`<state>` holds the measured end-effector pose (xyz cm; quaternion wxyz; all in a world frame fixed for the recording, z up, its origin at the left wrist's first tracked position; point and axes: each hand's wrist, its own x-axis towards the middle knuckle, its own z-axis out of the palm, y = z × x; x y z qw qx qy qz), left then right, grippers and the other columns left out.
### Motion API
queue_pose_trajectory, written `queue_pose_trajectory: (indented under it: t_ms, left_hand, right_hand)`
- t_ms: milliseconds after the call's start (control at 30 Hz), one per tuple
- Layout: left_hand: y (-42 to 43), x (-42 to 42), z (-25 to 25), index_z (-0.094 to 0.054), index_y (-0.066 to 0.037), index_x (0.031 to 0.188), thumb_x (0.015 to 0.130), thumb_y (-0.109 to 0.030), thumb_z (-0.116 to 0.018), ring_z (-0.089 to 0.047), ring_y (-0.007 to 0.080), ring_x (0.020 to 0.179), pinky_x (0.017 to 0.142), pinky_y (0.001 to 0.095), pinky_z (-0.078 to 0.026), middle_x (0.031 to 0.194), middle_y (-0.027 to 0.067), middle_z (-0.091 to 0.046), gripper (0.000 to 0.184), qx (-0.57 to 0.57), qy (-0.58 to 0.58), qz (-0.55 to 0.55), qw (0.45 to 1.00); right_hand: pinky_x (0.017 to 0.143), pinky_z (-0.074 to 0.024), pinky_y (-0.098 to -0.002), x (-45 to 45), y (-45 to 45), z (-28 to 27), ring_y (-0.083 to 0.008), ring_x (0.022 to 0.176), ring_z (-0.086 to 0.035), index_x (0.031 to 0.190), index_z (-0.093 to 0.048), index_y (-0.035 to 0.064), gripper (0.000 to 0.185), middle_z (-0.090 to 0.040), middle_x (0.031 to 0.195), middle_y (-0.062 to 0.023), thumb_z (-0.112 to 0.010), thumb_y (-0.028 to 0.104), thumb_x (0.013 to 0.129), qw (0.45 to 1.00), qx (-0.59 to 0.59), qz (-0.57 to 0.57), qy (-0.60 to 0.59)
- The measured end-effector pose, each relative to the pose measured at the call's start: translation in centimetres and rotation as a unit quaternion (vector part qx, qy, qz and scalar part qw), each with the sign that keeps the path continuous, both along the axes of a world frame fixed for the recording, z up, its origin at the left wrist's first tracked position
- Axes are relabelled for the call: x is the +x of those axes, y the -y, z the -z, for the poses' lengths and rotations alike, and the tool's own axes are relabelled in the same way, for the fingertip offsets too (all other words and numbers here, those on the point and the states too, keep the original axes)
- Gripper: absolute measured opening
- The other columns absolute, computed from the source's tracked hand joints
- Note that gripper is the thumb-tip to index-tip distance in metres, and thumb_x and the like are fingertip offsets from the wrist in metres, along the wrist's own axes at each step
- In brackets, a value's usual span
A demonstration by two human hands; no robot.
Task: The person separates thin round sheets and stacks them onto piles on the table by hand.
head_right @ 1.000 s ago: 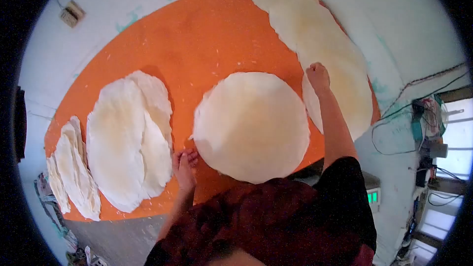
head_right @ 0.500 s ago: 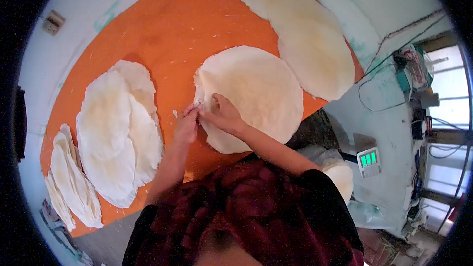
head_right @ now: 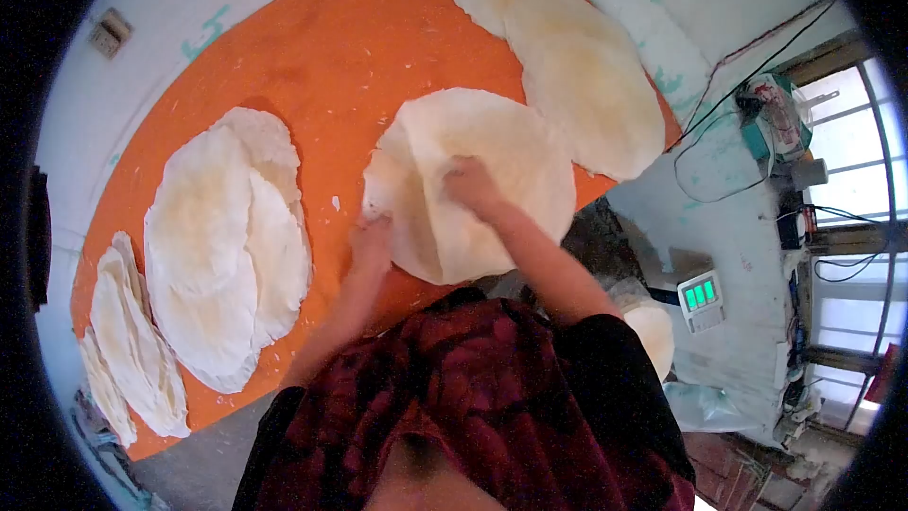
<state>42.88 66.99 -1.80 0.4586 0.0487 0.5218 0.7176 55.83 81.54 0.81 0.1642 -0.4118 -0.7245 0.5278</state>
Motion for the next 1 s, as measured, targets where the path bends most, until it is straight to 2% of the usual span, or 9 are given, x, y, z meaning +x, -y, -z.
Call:
queue_pose_trajectory:
  t_ms: [100, 167, 233, 400, 567, 733, 833, 933, 1000]
  left_hand:
    - [0.0, -5.0, 2.8, -0.052, 0.0, 0.094, 0.076, -0.002, -0.052, -0.053, 0.0134, 0.073, 0.064, 0.0249, -0.044, 0.085, 0.0047, -0.056, 0.018, -0.021, -0.043, 0.001, 0.999]
    - [0.2, -7.0, 2.9, -0.052, -0.001, 0.092, 0.075, -0.004, -0.053, -0.053, 0.0133, 0.069, 0.061, 0.0254, -0.045, 0.082, 0.0043, -0.056, 0.017, -0.066, -0.103, -0.003, 0.992]
    - [0.1, -8.0, 1.0, -0.052, -0.001, 0.091, 0.074, -0.004, -0.054, -0.052, 0.0127, 0.066, 0.058, 0.0251, -0.044, 0.079, 0.004, -0.055, 0.017, -0.123, -0.152, -0.005, 0.981]
    - [-1.2, -8.0, 0.1, -0.051, 0.0, 0.09, 0.073, -0.001, -0.055, -0.052, 0.0132, 0.069, 0.061, 0.0245, -0.044, 0.082, 0.0047, -0.055, 0.018, -0.064, -0.047, -0.088, 0.993]
    - [0.3, -7.4, -0.4, -0.048, 0.0, 0.094, 0.074, 0.0, -0.054, -0.051, 0.0135, 0.08, 0.068, 0.0249, -0.043, 0.091, 0.0058, -0.053, 0.021, -0.069, -0.111, -0.071, 0.989]
    - [3.0, -5.8, -2.1, -0.04, 0.005, 0.112, 0.077, -0.005, -0.052, -0.042, 0.0218, 0.106, 0.086, 0.031, -0.037, 0.119, 0.0179, -0.039, 0.038, -0.019, -0.359, -0.049, 0.932]
    - [3.5, -3.5, -2.3, -0.039, 0.005, 0.115, 0.076, -0.009, -0.054, -0.037, 0.0293, 0.113, 0.091, 0.035, -0.034, 0.125, 0.0216, -0.034, 0.043, -0.152, -0.599, 0.002, 0.786]
    - [1.9, -0.8, -3.7, -0.038, 0.002, 0.118, 0.074, -0.012, -0.057, -0.033, 0.0346, 0.116, 0.095, 0.0369, -0.03, 0.127, 0.0224, -0.033, 0.05, -0.112, -0.583, 0.094, 0.799]
    - [-0.2, 0.7, -3.6, -0.038, -0.002, 0.12, 0.073, -0.016, -0.058, -0.028, 0.0361, 0.119, 0.096, 0.042, -0.026, 0.13, 0.0214, -0.029, 0.054, -0.074, -0.655, 0.136, 0.739]
  right_hand:
    - [0.053, -0.0418, -0.0271, 6.1, -6.2, -5.7, -0.0098, 0.063, -0.05, 0.083, -0.057, 0.0051, 0.018, -0.053, 0.071, 0.0019, -0.056, 0.013, 0.066, 0.993, -0.074, 0.073, -0.047]
    - [0.052, -0.041, -0.0243, 8.0, -8.6, -10.7, -0.0093, 0.058, -0.047, 0.076, -0.057, 0.0046, 0.009, -0.049, 0.064, 0.0016, -0.049, 0.009, 0.075, 0.963, 0.164, 0.201, 0.077]
    - [0.053, -0.0406, -0.0234, 10.3, -11.6, -18.1, -0.009, 0.055, -0.045, 0.083, -0.058, 0.0022, 0.016, -0.049, 0.062, 0.0017, -0.044, 0.007, 0.075, 0.954, 0.142, 0.249, 0.09]
    - [0.057, -0.043, -0.0265, 5.5, -8.0, -27.8, -0.0144, 0.06, -0.052, 0.093, -0.057, 0.0038, 0.021, -0.056, 0.068, -0.0053, -0.046, 0.009, 0.075, 0.852, 0.507, 0.049, 0.121]
    - [0.065, -0.0458, -0.0347, -1.8, -6.1, -21.7, -0.0243, 0.084, -0.056, 0.095, -0.056, 0.0122, 0.022, -0.058, 0.091, -0.0079, -0.048, 0.014, 0.075, 0.705, 0.683, -0.071, 0.179]
    - [0.062, -0.0447, -0.0403, -6.3, -2.5, -8.1, -0.0273, 0.079, -0.053, 0.086, -0.05, 0.0104, 0.016, -0.054, 0.083, -0.0052, -0.05, 0.018, 0.072, 0.752, 0.573, -0.212, 0.246]
    - [0.074, -0.0448, -0.0412, -5.6, 0.5, 2.9, -0.028, 0.095, -0.051, 0.102, -0.051, 0.009, 0.031, -0.054, 0.102, -0.0109, -0.052, 0.014, 0.071, 0.85, 0.431, -0.204, 0.222]
    - [0.086, -0.0382, -0.0425, -2.1, 1.7, 1.7, -0.0287, 0.105, -0.045, 0.115, -0.045, 0.0095, 0.047, -0.049, 0.114, -0.0133, -0.056, 0.019, 0.07, 0.908, 0.356, -0.187, 0.115]
    - [0.089, -0.0354, -0.0415, 2.7, -2.1, 0.6, -0.0274, 0.11, -0.042, 0.119, -0.042, 0.0092, 0.054, -0.044, 0.119, -0.0129, -0.058, 0.023, 0.069, 0.922, 0.35, -0.16, 0.048]
